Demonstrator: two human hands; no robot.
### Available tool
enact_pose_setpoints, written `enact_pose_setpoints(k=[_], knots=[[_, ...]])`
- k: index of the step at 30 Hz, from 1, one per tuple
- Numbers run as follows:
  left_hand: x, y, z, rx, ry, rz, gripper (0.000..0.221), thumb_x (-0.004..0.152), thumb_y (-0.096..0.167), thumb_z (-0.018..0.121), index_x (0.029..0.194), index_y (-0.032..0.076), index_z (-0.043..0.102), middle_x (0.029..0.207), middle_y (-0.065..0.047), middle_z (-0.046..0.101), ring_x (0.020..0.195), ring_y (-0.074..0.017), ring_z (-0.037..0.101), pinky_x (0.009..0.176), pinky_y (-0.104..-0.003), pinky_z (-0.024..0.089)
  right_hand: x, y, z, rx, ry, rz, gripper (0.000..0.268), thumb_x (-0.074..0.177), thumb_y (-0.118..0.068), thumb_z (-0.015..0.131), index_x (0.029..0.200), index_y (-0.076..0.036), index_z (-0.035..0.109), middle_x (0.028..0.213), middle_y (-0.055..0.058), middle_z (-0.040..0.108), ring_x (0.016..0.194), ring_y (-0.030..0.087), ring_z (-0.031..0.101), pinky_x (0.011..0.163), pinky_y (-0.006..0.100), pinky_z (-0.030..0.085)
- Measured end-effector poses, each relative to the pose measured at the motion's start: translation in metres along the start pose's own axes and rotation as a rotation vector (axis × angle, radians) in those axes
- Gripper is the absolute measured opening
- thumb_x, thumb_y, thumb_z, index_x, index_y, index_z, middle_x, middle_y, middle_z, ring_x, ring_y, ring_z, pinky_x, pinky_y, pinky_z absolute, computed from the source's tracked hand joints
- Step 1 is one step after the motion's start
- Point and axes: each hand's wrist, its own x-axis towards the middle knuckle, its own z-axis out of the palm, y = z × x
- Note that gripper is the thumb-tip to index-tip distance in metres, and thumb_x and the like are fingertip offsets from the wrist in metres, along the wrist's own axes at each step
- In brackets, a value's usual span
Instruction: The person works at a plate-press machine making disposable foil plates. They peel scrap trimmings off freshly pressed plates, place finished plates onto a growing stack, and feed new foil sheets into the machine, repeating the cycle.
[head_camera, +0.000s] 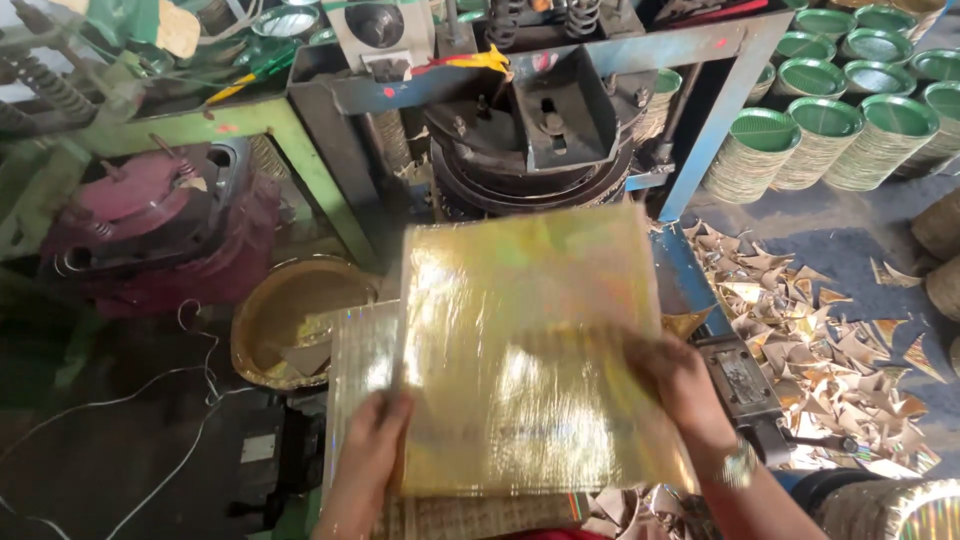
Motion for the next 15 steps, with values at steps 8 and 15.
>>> enact_pose_setpoints(k=[8,15], knots=[[0.164,0.079,0.097,-0.034,0.118,0.583,0.028,0.1,0.03,0.065,0.106,0.003,0.068,0.091,-0.003,0.068,0.08,-0.0114,0.058,0.071,-0.03,0.049,0.002,-0.101,0.031,0.308,-0.133,-0.124,0.049,0.1,-0.032,0.05,0.141,-0.005,0.05,0.13,0.009,0.069,0.115,0.023,0.066,0.095,0.037,0.052],[0.292,0.137,0.183,0.249,0.441,0.813,0.029,0.098,0.031,0.062,0.105,0.005,0.073,0.101,-0.019,0.075,0.094,-0.0368,0.07,0.082,-0.045,0.054,-0.062,-0.043,-0.103,-1.24,0.521,-0.639,0.026,0.097,-0.027,0.068,0.12,-0.016,0.074,0.117,0.011,0.076,0.103,0.027,0.072,0.083,0.036,0.055]])
